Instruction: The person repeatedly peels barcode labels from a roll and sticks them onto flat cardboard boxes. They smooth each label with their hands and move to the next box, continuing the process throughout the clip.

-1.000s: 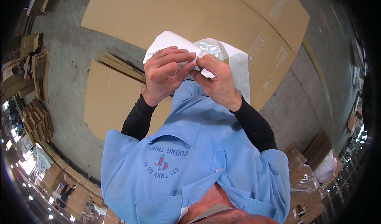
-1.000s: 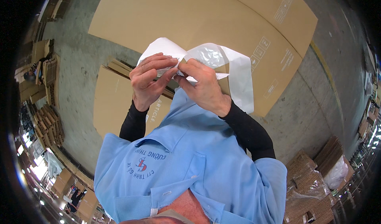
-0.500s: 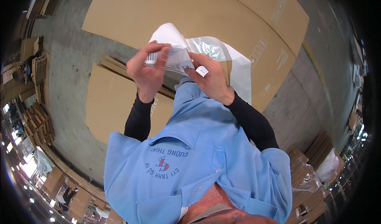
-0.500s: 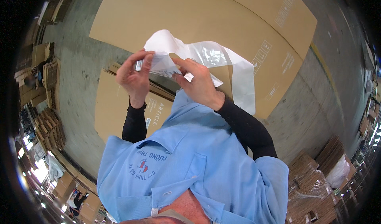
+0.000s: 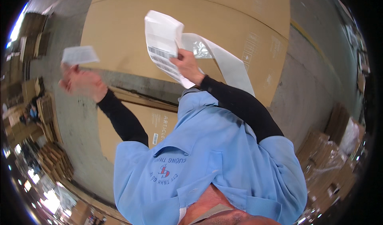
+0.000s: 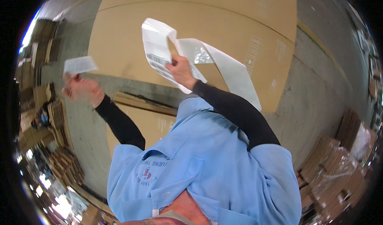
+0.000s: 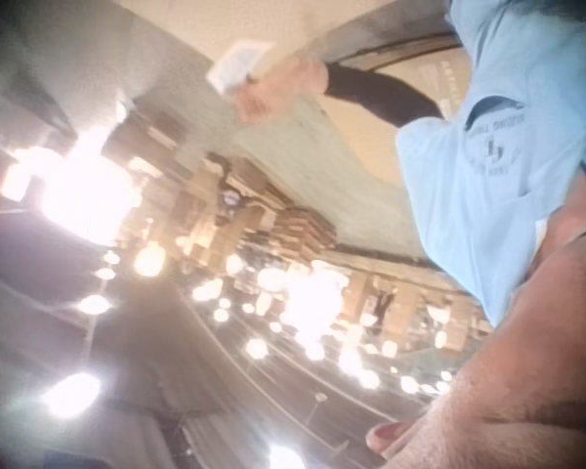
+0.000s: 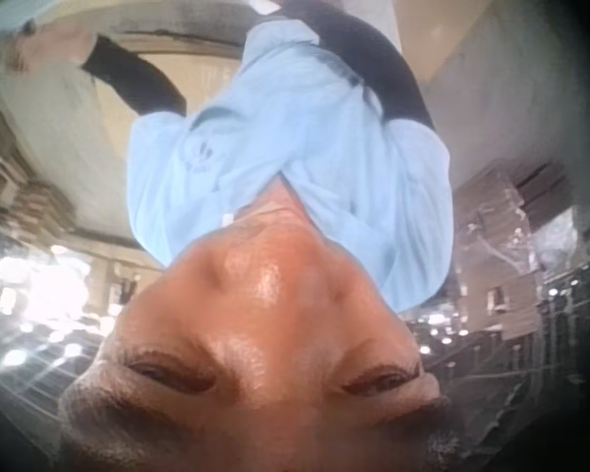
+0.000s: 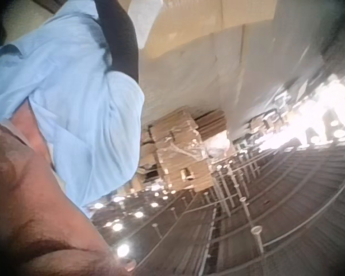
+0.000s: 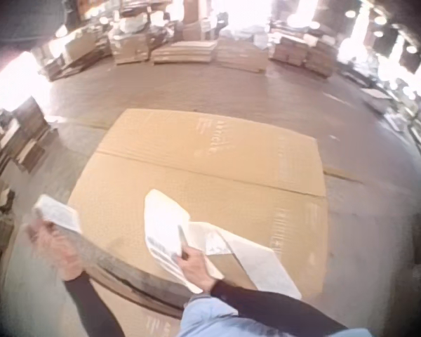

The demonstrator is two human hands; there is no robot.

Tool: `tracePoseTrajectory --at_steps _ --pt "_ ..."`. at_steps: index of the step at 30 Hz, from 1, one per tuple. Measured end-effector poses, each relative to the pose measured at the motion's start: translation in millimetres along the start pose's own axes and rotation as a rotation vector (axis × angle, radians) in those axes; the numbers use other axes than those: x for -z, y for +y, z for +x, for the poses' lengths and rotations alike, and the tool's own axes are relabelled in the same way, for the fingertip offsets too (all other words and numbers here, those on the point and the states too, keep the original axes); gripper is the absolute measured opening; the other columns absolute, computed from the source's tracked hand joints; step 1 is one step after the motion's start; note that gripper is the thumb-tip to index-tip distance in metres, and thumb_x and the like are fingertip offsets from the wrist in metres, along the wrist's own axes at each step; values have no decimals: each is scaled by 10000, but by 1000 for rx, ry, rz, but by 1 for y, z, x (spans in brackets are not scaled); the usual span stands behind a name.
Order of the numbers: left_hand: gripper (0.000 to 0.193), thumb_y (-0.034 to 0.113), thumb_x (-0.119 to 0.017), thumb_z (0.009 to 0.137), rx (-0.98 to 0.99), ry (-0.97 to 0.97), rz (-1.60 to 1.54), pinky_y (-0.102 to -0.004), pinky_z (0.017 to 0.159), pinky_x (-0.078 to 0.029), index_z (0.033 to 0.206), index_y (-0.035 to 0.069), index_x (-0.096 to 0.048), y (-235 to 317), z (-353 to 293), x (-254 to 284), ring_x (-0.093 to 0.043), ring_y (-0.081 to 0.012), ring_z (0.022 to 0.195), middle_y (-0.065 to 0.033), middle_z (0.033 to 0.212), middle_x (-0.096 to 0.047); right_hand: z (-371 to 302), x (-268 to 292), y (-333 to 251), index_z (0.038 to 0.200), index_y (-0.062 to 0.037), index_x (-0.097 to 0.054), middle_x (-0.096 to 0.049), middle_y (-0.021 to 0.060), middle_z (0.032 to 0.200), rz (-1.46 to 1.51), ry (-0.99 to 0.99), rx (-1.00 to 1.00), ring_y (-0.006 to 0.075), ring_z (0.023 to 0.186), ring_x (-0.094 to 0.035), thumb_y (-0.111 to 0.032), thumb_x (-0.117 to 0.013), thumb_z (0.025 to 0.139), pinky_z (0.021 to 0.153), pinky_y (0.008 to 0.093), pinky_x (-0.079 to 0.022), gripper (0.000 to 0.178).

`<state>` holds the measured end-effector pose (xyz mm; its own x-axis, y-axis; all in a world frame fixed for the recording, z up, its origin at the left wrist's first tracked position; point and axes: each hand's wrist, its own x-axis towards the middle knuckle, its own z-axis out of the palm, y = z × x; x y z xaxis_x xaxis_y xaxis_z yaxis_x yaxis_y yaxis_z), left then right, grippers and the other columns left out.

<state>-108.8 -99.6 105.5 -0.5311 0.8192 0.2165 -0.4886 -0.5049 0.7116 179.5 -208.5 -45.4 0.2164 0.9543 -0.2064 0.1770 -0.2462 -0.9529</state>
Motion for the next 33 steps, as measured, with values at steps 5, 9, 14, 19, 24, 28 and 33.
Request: tracePoseTrajectory --at_steps 5,9,14,19,24,28,33 --pt "209 117 -536 1006 -662 -189 722 -356 806 -519 1107 -5 -672 -13 -33 -46 -656 -280 881 -180 1040 -716 83 -42 -24 1059 73 -679 -735 196 948 127 186 -61 284 838 -711 -220 -767 778 771 396 -553 416" --pt "331 -18 -627 938 -659 -620 560 -334 627 -533 1258 4 -548 -53 -110 -68 -667 -280 769 -209 966 -716 81 -11 -22 1066 57 -659 -671 95 859 84 254 -84 182 772 -611 -319 -715 898 702 368 -509 416" --pt "438 -34 -834 759 -713 -1106 312 -396 651 -586 698 58 -410 -100 -205 -101 -710 -280 743 -171 909 -750 -38 103 -3 1109 -94 -649 -674 60 978 905 -308 -612 196 847 -626 -795 -388 932 747 389 -522 769" --pt "481 77 -796 667 -565 -1477 116 -439 783 -600 624 94 -317 -112 -272 -124 -733 -287 861 -143 1038 -754 -138 198 -12 1312 -9 -591 -665 149 1216 1219 -225 -644 273 1090 -653 -782 -339 947 937 499 -533 891" --pt "481 33 -829 717 -465 -1624 7 -477 844 -600 635 100 -360 -117 -317 -130 -736 -305 890 -137 1050 -755 -181 231 -4 1335 75 -537 -662 202 1236 1278 -6 -357 264 1077 -683 -498 -507 1032 933 395 -574 649" --pt "487 16 -849 721 -433 -1702 -39 -463 844 -608 643 97 -375 -125 -342 -141 -740 -293 888 -142 1049 -754 -194 246 10 1233 45 -617 -708 133 1100 1195 104 -337 178 974 -700 -300 -632 1007 842 350 -592 413" --pt "496 -5 -848 711 -374 -1832 -37 -460 833 -614 626 90 -369 -132 -357 -151 -746 -303 874 -155 994 -757 -204 261 14 1123 -28 -694 -717 20 963 1011 299 -361 94 799 -686 -211 -693 972 719 276 -560 238"
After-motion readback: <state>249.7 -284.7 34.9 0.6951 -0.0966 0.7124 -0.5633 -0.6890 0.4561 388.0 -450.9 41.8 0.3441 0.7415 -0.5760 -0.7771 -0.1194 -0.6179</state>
